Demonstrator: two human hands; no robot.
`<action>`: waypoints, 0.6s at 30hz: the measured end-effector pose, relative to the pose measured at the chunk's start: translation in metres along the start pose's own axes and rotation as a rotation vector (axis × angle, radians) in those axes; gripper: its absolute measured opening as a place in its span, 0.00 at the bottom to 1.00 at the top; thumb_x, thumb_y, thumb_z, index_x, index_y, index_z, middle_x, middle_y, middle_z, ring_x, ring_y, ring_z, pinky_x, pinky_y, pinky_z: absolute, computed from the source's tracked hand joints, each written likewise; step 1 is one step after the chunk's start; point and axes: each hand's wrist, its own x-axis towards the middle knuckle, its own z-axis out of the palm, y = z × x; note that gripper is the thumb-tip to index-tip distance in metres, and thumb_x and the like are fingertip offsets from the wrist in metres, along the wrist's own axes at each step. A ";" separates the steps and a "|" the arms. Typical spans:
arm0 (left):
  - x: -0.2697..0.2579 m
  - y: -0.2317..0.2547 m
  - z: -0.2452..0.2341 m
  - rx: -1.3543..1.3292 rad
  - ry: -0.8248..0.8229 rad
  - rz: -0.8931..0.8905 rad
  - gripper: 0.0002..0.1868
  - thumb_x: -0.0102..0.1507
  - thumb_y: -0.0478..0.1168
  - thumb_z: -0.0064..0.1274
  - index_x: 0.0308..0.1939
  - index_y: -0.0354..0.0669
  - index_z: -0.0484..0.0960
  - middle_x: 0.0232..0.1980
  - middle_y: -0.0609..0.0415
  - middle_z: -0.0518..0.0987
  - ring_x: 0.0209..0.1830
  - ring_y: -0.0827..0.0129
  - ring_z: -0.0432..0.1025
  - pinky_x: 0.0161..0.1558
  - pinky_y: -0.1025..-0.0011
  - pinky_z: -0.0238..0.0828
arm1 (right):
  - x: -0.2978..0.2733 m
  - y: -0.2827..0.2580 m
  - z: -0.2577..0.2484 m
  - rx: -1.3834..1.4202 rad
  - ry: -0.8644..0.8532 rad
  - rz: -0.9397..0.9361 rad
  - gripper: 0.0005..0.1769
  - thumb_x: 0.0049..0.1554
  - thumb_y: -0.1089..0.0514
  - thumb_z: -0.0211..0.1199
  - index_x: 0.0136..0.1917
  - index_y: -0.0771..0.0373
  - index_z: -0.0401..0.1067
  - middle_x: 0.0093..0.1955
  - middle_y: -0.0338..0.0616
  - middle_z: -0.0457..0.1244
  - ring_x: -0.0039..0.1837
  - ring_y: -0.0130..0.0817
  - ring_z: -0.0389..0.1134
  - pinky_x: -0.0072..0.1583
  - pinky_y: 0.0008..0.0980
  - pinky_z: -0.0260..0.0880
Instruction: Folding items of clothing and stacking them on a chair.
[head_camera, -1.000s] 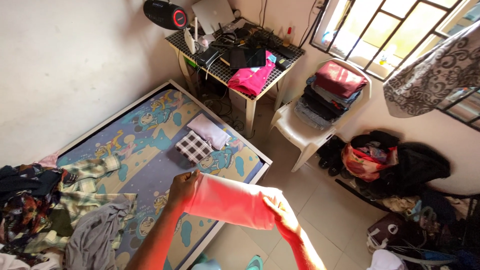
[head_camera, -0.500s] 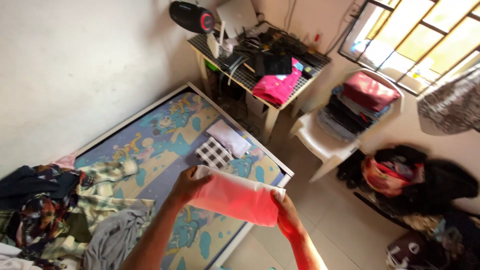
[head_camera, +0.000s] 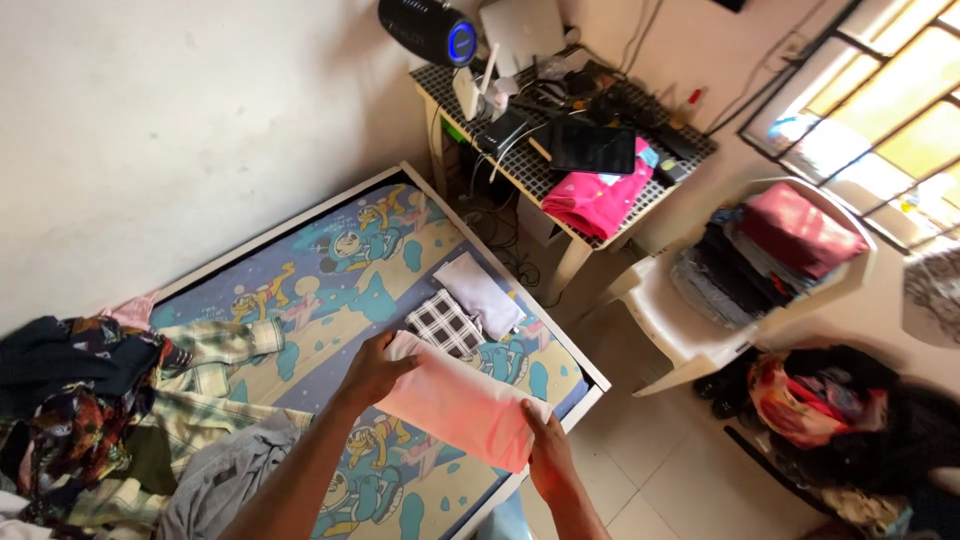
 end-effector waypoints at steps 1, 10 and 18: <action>0.008 -0.005 0.001 0.003 0.002 0.004 0.31 0.53 0.54 0.68 0.49 0.33 0.81 0.44 0.44 0.85 0.43 0.60 0.79 0.47 0.61 0.76 | 0.009 -0.002 0.000 0.001 0.009 0.017 0.25 0.61 0.48 0.60 0.64 0.67 0.69 0.61 0.46 0.68 0.61 0.38 0.69 0.61 0.38 0.70; 0.124 -0.111 0.040 0.056 0.210 0.089 0.45 0.52 0.52 0.73 0.63 0.27 0.72 0.62 0.34 0.76 0.62 0.51 0.71 0.60 0.58 0.67 | 0.124 -0.026 -0.019 -0.618 -0.058 -0.216 0.27 0.61 0.52 0.53 0.72 0.61 0.65 0.68 0.47 0.64 0.66 0.40 0.65 0.64 0.37 0.66; 0.210 -0.064 0.056 0.204 0.064 -0.213 0.42 0.56 0.53 0.67 0.67 0.32 0.71 0.67 0.37 0.75 0.68 0.50 0.70 0.66 0.59 0.67 | 0.231 -0.017 -0.016 0.059 0.100 0.305 0.37 0.59 0.46 0.59 0.75 0.66 0.59 0.71 0.52 0.60 0.71 0.46 0.61 0.67 0.41 0.62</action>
